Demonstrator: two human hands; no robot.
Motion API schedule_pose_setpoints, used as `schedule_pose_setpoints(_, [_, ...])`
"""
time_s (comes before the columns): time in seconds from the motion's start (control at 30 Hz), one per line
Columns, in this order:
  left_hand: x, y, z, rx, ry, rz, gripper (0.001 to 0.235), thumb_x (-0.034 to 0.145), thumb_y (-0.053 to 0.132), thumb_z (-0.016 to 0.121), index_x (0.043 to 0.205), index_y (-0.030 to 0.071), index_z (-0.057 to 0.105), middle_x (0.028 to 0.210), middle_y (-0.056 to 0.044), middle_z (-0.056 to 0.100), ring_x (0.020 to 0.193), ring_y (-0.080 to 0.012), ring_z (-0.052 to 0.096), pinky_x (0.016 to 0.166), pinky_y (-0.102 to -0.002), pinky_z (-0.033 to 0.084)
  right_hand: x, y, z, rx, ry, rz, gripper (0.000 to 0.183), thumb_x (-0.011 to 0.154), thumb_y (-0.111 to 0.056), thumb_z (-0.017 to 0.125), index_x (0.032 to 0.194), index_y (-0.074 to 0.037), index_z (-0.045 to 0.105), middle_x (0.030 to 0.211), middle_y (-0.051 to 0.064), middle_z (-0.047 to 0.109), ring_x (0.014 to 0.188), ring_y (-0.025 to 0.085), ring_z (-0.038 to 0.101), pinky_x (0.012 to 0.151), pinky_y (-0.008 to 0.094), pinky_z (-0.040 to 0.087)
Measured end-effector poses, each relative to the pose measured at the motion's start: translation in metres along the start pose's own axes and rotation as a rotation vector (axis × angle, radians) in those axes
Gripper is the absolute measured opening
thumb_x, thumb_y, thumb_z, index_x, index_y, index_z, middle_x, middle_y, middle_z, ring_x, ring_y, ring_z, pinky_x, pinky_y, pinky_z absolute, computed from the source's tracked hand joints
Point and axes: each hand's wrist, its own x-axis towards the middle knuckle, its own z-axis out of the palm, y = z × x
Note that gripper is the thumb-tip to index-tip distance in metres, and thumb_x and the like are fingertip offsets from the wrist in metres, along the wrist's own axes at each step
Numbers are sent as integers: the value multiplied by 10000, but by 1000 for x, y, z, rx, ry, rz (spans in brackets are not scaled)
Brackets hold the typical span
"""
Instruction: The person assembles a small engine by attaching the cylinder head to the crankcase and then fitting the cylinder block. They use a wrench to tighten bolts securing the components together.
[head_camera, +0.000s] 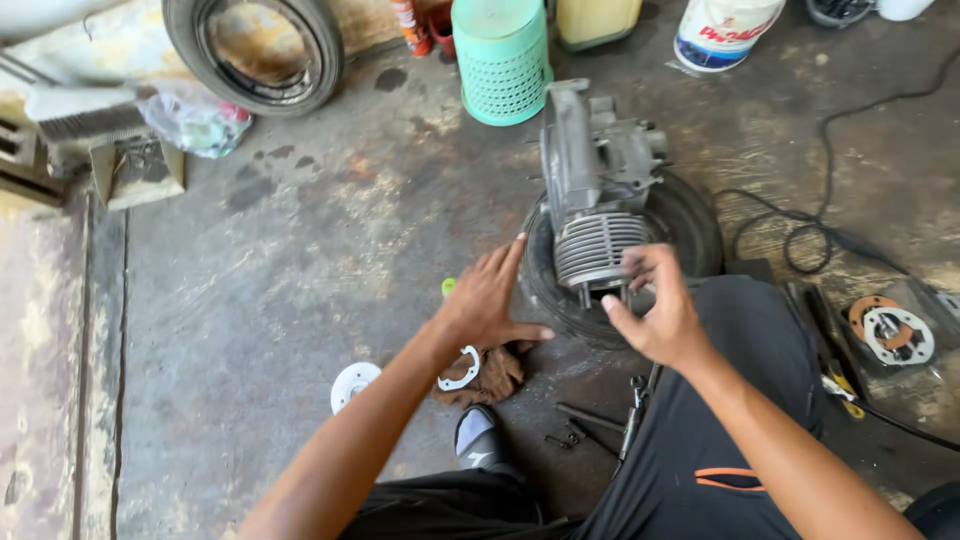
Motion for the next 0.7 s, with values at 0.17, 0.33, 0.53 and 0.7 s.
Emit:
schedule_pose_setpoints(0.17, [41, 30, 64, -362, 164, -53, 1433, 652, 739, 785, 1609, -62, 80, 1557, -349, 300, 1442, -543, 348, 1173, -608, 367, 21, 36, -45, -162, -108, -54, 1046, 658, -283, 915, 1474, 64, 359, 1382, 288, 400, 1187, 501, 518, 898, 524, 537])
schedule_pose_setpoints(0.33, [50, 34, 83, -600, 306, -77, 1347, 647, 575, 884, 1629, 26, 142, 1594, -283, 257, 1468, -538, 305, 1203, -601, 338, 34, 43, -49, -227, -364, 147, 1283, 586, -307, 938, 1601, -38, 200, 1524, 291, 286, 1388, 532, 366, 1096, 603, 414])
schedule_pose_setpoints(0.53, [48, 42, 113, -612, 331, -130, 1424, 573, 633, 897, 1648, 90, 137, 1575, -248, 266, 1431, -534, 374, 1159, -647, 393, 29, 63, -24, -177, -348, 181, 1348, 566, -330, 958, 1616, -40, 164, 1520, 327, 321, 1401, 515, 372, 1167, 572, 349])
schedule_pose_setpoints(0.7, [90, 51, 176, -742, 1003, -177, 746, 957, 550, 490, 1542, 91, 437, 1380, -185, 436, 1350, -400, 472, 1175, -517, 341, 31, 100, -7, -251, -185, 126, 1147, 575, -136, 925, 1538, -78, 305, 1363, 286, 474, 1289, 514, 494, 1068, 568, 439])
